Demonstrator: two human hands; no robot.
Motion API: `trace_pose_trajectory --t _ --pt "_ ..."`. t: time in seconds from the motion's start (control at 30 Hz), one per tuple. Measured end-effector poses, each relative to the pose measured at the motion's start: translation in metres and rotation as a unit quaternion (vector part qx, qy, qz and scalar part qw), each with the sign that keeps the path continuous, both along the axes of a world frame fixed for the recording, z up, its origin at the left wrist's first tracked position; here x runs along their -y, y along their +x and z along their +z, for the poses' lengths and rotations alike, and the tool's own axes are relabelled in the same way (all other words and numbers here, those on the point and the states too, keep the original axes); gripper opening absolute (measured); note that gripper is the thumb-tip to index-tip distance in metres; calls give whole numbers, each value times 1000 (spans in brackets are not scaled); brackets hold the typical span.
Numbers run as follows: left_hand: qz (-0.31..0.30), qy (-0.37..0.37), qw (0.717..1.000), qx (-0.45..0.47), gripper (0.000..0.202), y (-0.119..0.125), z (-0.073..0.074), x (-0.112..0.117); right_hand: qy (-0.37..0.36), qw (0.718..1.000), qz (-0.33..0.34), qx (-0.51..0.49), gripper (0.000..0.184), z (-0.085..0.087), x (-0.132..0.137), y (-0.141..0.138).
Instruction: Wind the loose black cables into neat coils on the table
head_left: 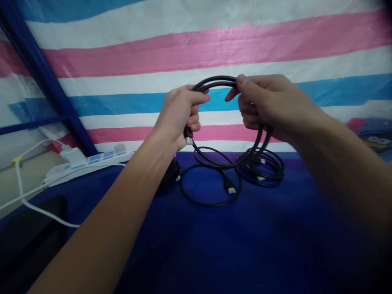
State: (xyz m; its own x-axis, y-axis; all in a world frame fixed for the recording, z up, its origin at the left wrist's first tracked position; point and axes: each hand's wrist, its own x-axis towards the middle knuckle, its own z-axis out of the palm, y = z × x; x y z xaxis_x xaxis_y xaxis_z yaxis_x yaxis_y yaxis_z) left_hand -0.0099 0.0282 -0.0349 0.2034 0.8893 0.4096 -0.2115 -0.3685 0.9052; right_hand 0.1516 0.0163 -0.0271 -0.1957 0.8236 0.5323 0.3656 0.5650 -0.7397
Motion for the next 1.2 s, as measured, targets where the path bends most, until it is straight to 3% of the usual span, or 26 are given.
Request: trace_pose_trajectory --t 0.1,0.2,0.3,0.43,0.53,0.67,0.8,0.93,1.1,1.2 --pt "-21 -18 999 -37 7 -8 3 0 -38 996 40 -63 36 -1 -4 5" --pt "-81 -32 988 -129 8 -13 4 2 -21 997 3 69 43 1 1 3" --pt "-84 -39 986 -135 12 -11 5 4 9 991 -3 135 47 1 7 -4" --pt "-21 -32 999 -26 15 -6 8 5 0 998 56 -23 35 -2 4 -10" --pt "16 -35 999 37 13 -8 11 4 -24 989 81 -121 36 -5 -1 -11" --pt "4 -51 998 31 10 -18 14 2 -26 983 58 -172 30 -7 -3 -13" --pt "-57 -101 991 -69 9 -25 13 0 -1 999 30 -43 35 -9 -2 -14" --pt "-98 -117 979 -136 8 -21 11 2 5 994 19 112 43 -8 2 -16" --pt "-87 -101 990 -44 22 -17 22 13 -73 993 87 -31 41 -3 6 -15" --pt "-41 -96 992 77 34 -19 33 18 -114 970 130 -173 33 3 7 -16"
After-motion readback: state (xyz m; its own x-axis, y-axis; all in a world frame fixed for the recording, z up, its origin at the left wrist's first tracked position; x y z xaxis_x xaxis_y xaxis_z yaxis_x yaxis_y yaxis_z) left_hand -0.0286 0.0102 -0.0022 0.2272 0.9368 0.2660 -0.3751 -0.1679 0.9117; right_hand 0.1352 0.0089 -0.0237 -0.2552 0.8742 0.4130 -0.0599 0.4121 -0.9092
